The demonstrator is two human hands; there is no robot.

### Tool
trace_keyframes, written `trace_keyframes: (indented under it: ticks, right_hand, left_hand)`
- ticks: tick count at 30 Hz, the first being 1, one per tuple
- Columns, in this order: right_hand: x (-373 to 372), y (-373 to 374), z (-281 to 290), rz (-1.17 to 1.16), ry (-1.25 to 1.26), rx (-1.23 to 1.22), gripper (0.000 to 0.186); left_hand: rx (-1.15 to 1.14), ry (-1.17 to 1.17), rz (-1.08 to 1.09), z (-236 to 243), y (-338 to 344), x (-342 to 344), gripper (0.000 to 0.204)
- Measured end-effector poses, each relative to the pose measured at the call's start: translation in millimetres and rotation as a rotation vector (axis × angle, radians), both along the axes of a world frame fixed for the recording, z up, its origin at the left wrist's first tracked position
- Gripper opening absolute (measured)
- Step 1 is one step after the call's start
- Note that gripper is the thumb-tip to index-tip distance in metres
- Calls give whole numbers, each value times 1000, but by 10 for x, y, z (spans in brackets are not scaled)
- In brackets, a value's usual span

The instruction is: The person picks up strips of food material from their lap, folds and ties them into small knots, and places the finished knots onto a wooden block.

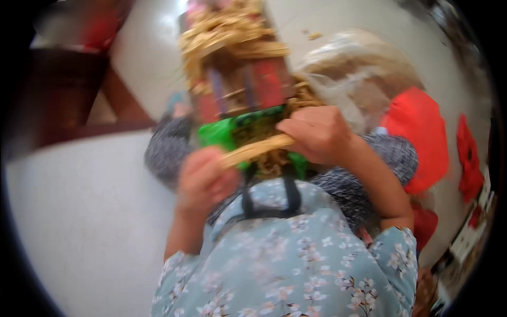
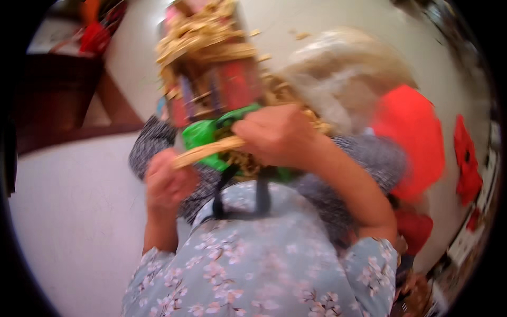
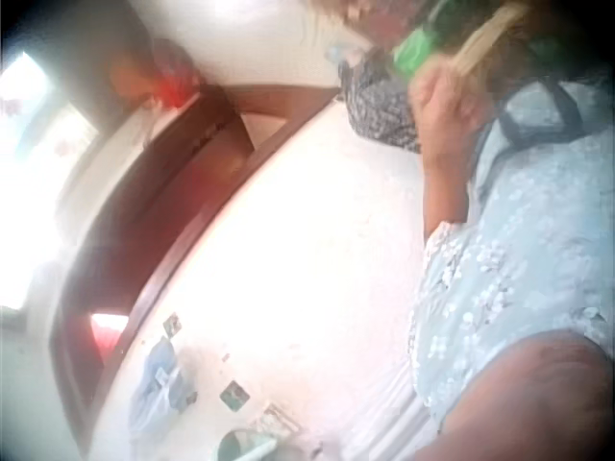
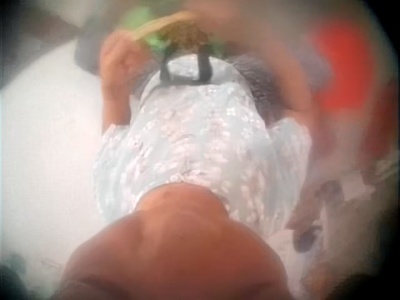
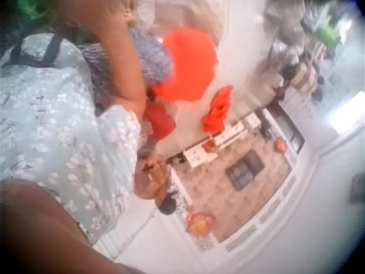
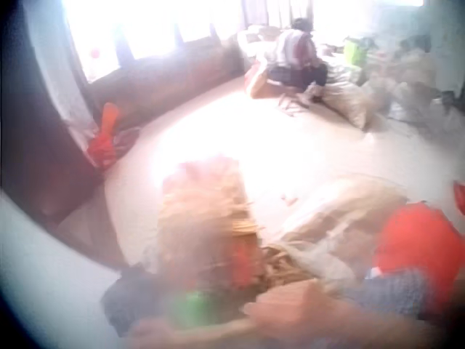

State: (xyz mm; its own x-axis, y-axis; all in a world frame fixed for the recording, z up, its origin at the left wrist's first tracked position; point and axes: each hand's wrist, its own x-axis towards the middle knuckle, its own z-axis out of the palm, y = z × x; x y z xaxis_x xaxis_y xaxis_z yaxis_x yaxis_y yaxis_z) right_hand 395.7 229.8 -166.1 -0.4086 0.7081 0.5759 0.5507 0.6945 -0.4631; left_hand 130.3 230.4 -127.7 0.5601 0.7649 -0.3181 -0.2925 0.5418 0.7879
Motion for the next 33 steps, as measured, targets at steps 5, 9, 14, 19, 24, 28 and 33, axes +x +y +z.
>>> trace_keyframes:
  ticks: [5,9,14,19,24,28,33]
  right_hand:
    - [-133,-155,-252,-91,83,27,13]
    - [-522,-459,-505,115,411,-475,25]
    - [-204,-705,-267,376,763,-1007,23]
    - [9,-839,-381,-29,14,-706,16]
    - [83,-969,-285,-262,-204,-391,14]
    - [188,-1097,-268,-452,-186,60,14]
    - [420,-1252,-266,-508,-252,239,14]
  left_hand:
    - [40,-464,30,-263,-16,-272,16]
    - [366,-152,-96,-254,88,-117,34]
    - [1378,663,-272,-101,58,464,6]
    - [1546,603,-338,66,20,688,11]
    - [1356,764,-567,-102,-58,976,29]
    - [409,456,-604,-516,57,804,39]
    - [197,276,-717,-551,-8,848,26]
